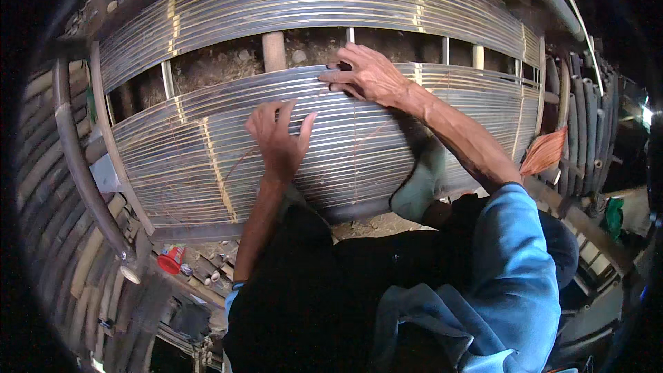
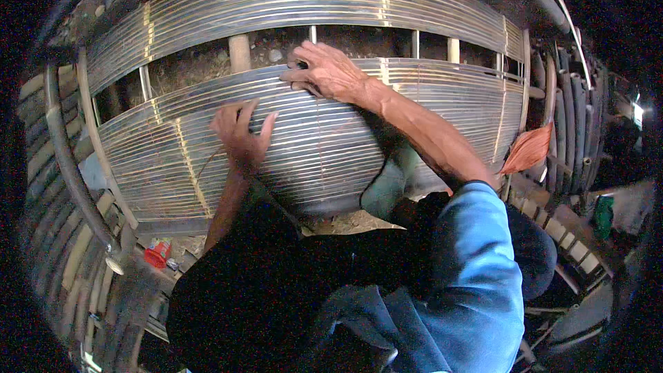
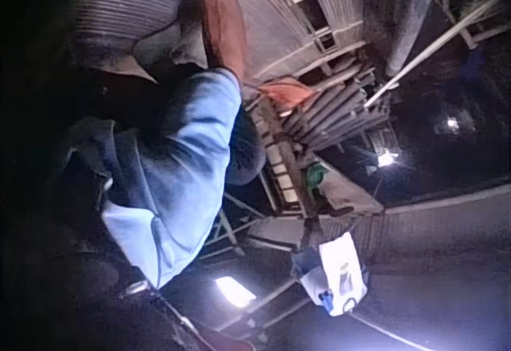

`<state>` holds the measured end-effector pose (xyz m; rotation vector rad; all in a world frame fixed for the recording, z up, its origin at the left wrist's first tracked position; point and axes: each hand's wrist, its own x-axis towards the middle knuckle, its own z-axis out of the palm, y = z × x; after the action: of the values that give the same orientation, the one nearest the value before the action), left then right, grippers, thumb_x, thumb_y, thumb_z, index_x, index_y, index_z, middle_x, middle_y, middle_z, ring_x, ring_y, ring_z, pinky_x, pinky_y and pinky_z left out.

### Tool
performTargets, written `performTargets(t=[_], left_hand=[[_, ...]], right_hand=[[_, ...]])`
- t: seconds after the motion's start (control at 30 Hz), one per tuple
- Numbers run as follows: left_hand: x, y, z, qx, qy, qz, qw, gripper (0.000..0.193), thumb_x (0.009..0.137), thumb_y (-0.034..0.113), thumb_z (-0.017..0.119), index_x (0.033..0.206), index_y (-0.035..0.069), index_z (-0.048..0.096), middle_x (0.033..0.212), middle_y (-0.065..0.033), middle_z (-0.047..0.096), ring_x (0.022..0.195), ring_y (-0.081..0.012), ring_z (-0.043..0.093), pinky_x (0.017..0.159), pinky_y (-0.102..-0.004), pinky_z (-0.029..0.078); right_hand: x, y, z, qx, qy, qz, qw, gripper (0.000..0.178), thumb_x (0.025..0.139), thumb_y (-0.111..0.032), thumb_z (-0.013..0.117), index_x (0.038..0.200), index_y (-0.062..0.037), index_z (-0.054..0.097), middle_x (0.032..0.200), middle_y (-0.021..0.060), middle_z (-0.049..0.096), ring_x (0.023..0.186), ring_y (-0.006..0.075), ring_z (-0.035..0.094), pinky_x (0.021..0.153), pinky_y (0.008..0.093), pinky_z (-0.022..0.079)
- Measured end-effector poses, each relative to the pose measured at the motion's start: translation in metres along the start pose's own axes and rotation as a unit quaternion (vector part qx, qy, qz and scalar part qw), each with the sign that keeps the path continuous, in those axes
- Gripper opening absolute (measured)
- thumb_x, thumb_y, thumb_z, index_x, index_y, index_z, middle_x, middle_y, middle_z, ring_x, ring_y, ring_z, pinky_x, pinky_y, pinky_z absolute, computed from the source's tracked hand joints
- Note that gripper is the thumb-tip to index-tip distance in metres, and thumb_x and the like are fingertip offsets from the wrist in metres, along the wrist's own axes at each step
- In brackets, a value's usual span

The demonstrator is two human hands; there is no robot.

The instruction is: The person weaves a sheet of bamboo strips by hand, threading thin horizontal strips through fixed vertical supports and pulling them tight.

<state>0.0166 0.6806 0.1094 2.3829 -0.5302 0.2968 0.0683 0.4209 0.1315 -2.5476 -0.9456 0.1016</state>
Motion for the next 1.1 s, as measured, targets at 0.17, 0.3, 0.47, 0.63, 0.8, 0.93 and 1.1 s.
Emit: performTargets(t=[0.17,0.3,0.47,0.63,0.8,0.93,1.1], left_hand=[[0.021,0.016,0.022,-0.027,-0.034,-0.008,0.999,0.036,0.077,0.023,0.085,0.106,0.008,0.069,0.107,-0.0091,0.061,0.107,-0.0305,0.056,0.096,-0.0486,0.037],[0.029,0.015,0.017,-0.023,-0.056,0.002,0.998,0.025,0.081,0.017,0.081,0.100,0.008,0.068,0.100,-0.0075,0.058,0.105,-0.0301,0.054,0.095,-0.0470,0.036],[0.077,0.012,-0.030,-0.427,-0.354,-0.414,0.722,0.018,0.093,0.018,0.074,0.093,0.001,0.070,0.073,-0.0032,0.065,0.053,-0.0108,0.049,0.050,-0.0269,0.039],[0.100,-0.095,-0.111,-0.459,-0.252,-0.406,0.749,0.020,0.099,0.017,0.066,0.097,-0.002,0.073,0.060,0.0056,0.046,0.053,-0.0053,0.036,0.049,-0.0236,0.028],[0.131,-0.126,-0.072,-0.130,-0.215,-0.248,0.935,0.025,0.093,0.025,0.071,0.094,0.001,0.078,0.078,-0.0074,0.072,0.066,-0.0184,0.063,0.065,-0.0339,0.051],[0.152,-0.041,0.019,0.038,-0.309,-0.117,0.943,0.026,0.090,0.029,0.070,0.095,0.006,0.079,0.091,-0.0194,0.075,0.082,-0.0337,0.073,0.076,-0.0420,0.056],[0.150,-0.007,0.119,-0.055,-0.375,-0.153,0.913,0.030,0.091,0.025,0.059,0.089,0.000,0.075,0.093,-0.0290,0.071,0.088,-0.0408,0.071,0.077,-0.0493,0.055]], right_hand=[[0.002,0.001,0.010,-0.022,0.025,0.024,0.999,0.014,0.086,-0.016,0.067,0.099,-0.0103,0.068,0.109,0.0084,0.058,0.103,0.0285,0.055,0.087,0.0394,0.047],[0.001,-0.008,-0.001,0.147,0.028,0.132,0.980,0.016,0.095,-0.023,0.062,0.096,-0.0079,0.067,0.097,0.0085,0.064,0.102,0.0284,0.059,0.089,0.0369,0.045],[-0.026,-0.018,-0.055,0.434,0.077,0.226,0.869,0.035,0.090,-0.025,0.078,0.114,-0.0063,0.060,0.073,-0.0013,0.056,0.069,0.0074,0.050,0.063,0.0281,0.042],[-0.029,-0.002,-0.103,0.444,0.143,0.239,0.851,0.014,0.087,-0.017,0.081,0.091,-0.0060,0.074,0.081,-0.0039,0.058,0.073,0.0057,0.047,0.068,0.0259,0.043],[-0.044,0.022,-0.068,0.137,0.039,0.279,0.950,0.034,0.096,-0.030,0.068,0.117,-0.0039,0.073,0.104,0.0156,0.070,0.100,0.0290,0.067,0.089,0.0420,0.054],[-0.037,0.031,-0.037,0.113,-0.012,0.345,0.932,0.040,0.098,-0.028,0.059,0.131,-0.0065,0.065,0.118,0.0221,0.069,0.109,0.0411,0.066,0.096,0.0479,0.053],[-0.006,0.047,0.003,0.139,-0.075,0.441,0.884,0.045,0.095,-0.031,0.056,0.137,-0.0172,0.062,0.108,0.0267,0.071,0.101,0.0469,0.067,0.093,0.0516,0.053]])
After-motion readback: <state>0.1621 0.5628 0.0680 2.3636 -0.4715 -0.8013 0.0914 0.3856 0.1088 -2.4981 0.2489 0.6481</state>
